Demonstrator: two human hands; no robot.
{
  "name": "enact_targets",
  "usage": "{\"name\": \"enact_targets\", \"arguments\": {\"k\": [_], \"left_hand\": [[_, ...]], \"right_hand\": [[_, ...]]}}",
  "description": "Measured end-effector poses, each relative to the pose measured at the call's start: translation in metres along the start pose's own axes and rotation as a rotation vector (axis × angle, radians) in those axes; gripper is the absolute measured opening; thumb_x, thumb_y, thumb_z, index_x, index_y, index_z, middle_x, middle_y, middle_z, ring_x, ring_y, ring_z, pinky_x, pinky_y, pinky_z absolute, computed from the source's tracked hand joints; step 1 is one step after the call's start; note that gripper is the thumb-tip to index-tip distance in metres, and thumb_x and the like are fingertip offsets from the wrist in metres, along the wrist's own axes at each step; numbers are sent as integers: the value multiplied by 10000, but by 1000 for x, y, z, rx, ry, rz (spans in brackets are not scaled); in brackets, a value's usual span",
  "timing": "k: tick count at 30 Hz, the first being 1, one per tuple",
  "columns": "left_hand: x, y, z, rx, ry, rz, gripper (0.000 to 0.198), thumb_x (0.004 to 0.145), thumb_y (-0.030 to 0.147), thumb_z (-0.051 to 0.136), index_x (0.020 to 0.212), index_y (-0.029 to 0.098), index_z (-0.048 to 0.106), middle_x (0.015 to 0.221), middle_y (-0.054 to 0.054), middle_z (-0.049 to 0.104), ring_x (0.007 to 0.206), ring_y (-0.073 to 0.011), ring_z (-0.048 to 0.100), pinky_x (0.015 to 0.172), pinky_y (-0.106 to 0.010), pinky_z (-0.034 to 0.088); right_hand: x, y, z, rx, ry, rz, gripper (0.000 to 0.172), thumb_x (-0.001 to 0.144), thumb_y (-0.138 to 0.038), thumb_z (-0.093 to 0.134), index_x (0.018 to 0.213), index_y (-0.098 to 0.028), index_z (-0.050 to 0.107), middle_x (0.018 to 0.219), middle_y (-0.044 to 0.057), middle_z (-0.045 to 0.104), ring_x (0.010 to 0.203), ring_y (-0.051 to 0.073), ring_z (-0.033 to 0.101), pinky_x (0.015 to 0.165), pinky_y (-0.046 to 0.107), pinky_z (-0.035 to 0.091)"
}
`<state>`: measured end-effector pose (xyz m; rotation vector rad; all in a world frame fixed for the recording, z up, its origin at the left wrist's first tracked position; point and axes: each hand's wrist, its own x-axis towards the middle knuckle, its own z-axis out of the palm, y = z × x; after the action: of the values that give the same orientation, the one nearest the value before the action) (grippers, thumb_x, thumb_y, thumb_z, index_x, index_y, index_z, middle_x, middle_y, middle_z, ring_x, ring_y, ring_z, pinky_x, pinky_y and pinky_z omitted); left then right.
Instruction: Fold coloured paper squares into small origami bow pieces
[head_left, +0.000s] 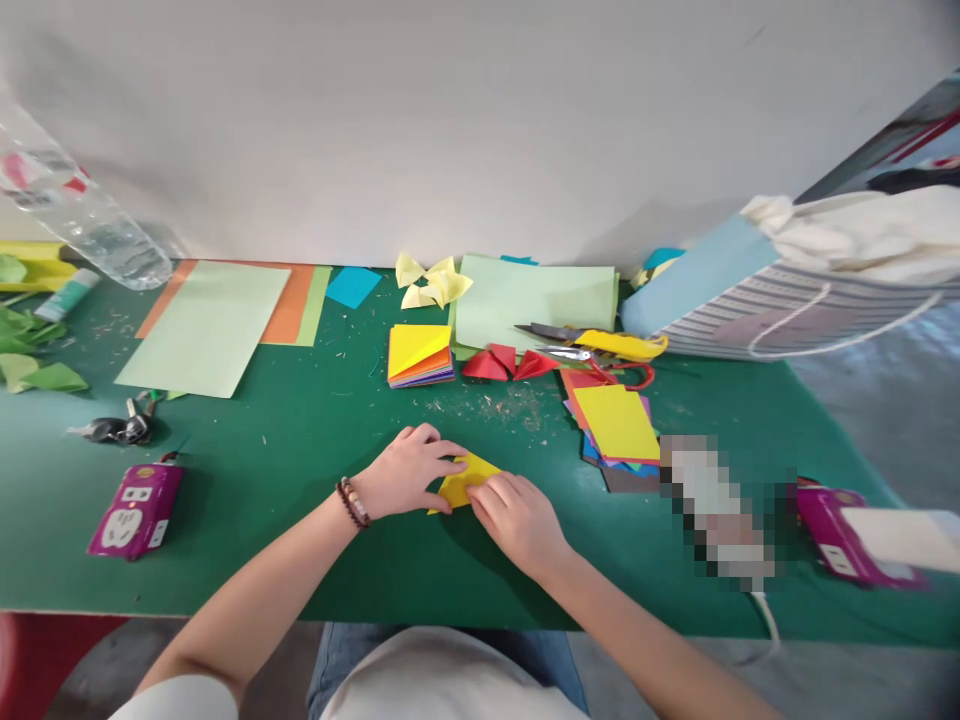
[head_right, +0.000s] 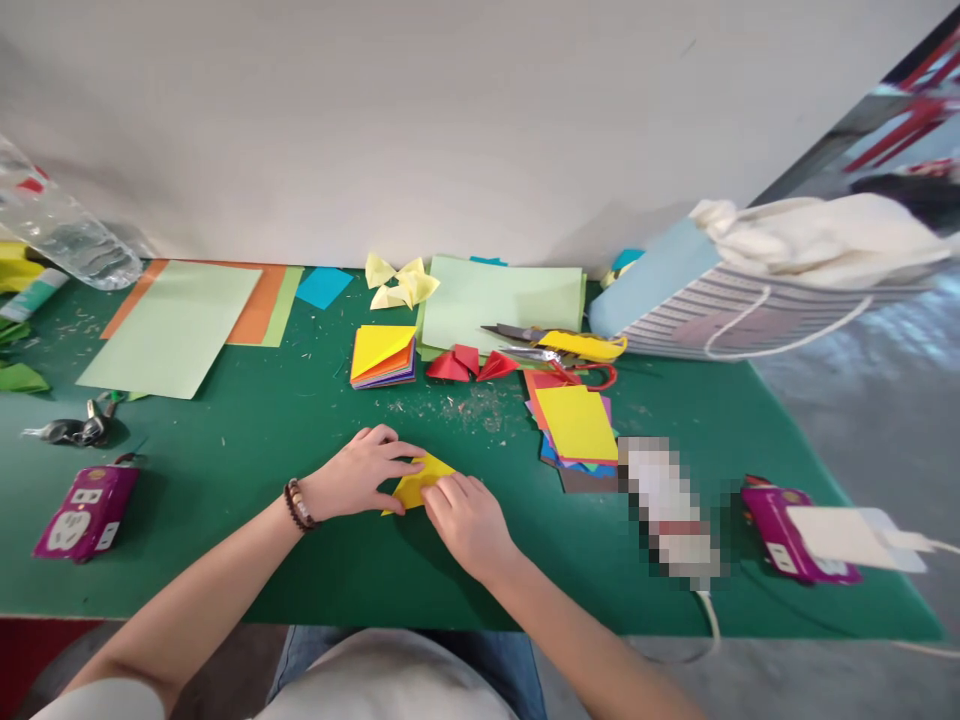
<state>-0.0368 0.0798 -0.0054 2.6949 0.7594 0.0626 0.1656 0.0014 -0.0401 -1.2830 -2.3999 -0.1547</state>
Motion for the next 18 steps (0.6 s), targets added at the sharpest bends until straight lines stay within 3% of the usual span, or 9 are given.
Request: {"name": "enact_targets", "arguments": {"k": [8, 18], "left_hand": [[1, 1, 0, 0, -6, -15, 509, 764, 516, 707, 1205, 288, 593, 1350, 19, 537, 1108, -234, 422, 910, -348, 358], [-1, 3, 1, -10, 5, -9, 514, 809, 476, 676, 1278, 312, 544, 1359, 5, 526, 1106, -245, 425, 911, -367, 361]], "right_hand": [[-3, 11, -9, 47, -34, 4, 214, 902, -124, 490, 737, -197, 606, 647, 2, 565, 646, 141, 536, 630, 288, 393], [-10, 13, -7, 135, 26, 265, 159, 918, -178, 508, 810, -204, 622, 691, 20, 613, 659, 145, 587, 618, 274, 450]]}}
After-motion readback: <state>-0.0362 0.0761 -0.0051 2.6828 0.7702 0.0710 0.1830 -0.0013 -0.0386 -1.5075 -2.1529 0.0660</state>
